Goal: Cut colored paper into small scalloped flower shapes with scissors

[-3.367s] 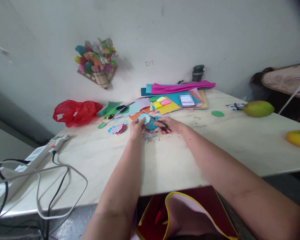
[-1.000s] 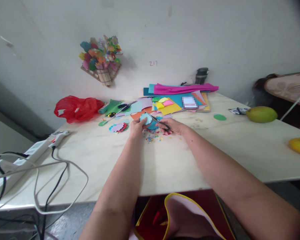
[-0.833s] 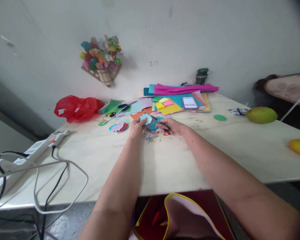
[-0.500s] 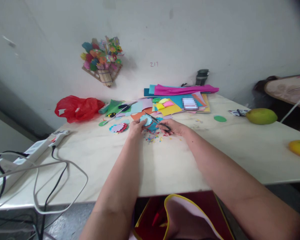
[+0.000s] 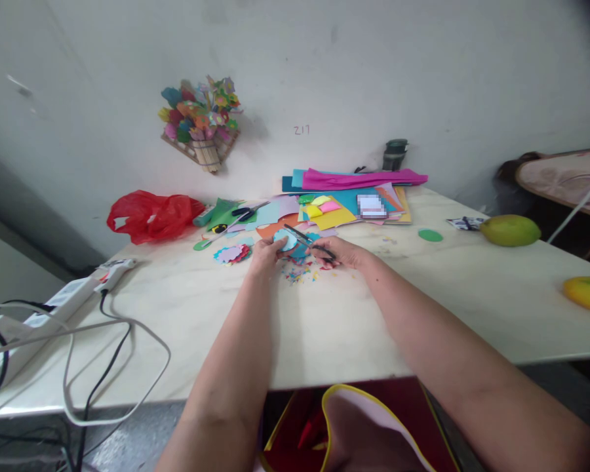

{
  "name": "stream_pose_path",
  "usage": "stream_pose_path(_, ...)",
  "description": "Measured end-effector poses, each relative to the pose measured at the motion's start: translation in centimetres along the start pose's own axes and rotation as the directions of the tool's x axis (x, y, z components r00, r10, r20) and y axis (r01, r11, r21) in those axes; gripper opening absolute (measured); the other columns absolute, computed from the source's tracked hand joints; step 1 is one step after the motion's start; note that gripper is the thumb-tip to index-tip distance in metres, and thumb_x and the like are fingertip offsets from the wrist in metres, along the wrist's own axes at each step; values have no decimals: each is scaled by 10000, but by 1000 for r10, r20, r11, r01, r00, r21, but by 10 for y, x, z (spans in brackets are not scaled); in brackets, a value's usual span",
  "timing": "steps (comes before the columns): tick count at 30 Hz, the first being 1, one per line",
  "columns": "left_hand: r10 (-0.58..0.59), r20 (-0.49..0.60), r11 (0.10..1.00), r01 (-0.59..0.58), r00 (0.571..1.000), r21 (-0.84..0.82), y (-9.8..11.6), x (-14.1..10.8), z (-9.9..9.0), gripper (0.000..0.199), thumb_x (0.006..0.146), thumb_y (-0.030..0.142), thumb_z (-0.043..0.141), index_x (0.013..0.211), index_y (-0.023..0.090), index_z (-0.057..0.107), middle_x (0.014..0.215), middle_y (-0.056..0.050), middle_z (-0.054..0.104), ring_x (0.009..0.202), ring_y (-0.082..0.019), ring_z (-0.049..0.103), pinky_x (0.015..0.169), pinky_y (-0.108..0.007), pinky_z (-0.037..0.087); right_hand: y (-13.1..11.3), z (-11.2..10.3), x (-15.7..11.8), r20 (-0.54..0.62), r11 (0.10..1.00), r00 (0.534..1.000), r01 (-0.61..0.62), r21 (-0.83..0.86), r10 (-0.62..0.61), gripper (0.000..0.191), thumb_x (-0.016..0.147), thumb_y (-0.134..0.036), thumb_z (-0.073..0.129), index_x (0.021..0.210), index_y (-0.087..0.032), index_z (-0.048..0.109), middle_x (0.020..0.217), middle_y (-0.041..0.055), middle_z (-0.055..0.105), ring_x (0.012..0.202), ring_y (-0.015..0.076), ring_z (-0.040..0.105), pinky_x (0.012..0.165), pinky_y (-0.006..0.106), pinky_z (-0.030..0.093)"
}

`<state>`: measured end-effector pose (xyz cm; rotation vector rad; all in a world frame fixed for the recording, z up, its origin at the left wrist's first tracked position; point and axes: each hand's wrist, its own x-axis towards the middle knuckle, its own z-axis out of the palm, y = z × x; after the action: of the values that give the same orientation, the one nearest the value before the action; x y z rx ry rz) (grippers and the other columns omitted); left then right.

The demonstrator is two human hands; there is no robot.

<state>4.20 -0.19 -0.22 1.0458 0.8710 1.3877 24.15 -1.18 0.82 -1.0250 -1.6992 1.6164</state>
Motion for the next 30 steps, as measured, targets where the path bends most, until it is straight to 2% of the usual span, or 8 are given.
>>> stream_pose_path(7, -30, 15, 999, 29, 999, 35, 0, 0, -3, 286, 540, 283, 819, 698, 115, 649, 719, -91, 698, 794, -273, 701, 734, -406, 585, 0, -2, 1, 13, 1000, 1000, -7, 5, 7, 125, 778, -291, 571, 792, -168, 563, 445, -51, 516, 316, 53, 395, 315, 160, 282)
stream_pose_path(15, -36, 21, 992, 34, 999, 120, 0, 2, -8, 254, 581, 295, 784, 723, 112, 678, 669, -91, 696, 645, -225, 695, 501, -256, 537, 0, -2, 1, 11, 999, 999, -36, 13, 36, 90, 783, -245, 558, 780, -155, 560, 433, -50, 505, 304, 52, 380, 327, 163, 311)
stream_pose_path(24, -32, 39, 990, 27, 999, 140, 0, 1, -9, 275, 583, 310, 796, 724, 114, 666, 629, -76, 678, 627, -227, 690, 516, -277, 538, -3, -1, -1, -4, 999, 999, -48, -24, 48, 122, 771, -242, 645, 812, -162, 563, 429, -64, 500, 303, 40, 364, 315, 150, 298)
stream_pose_path(30, -42, 38, 990, 36, 998, 137, 3, -1, -7, 281, 583, 298, 800, 720, 99, 655, 586, -57, 658, 555, -192, 668, 489, -248, 523, 1, -3, 3, -6, 999, 999, -54, 4, 54, 52, 806, -198, 578, 830, -154, 568, 410, -63, 490, 295, 48, 370, 309, 145, 307)
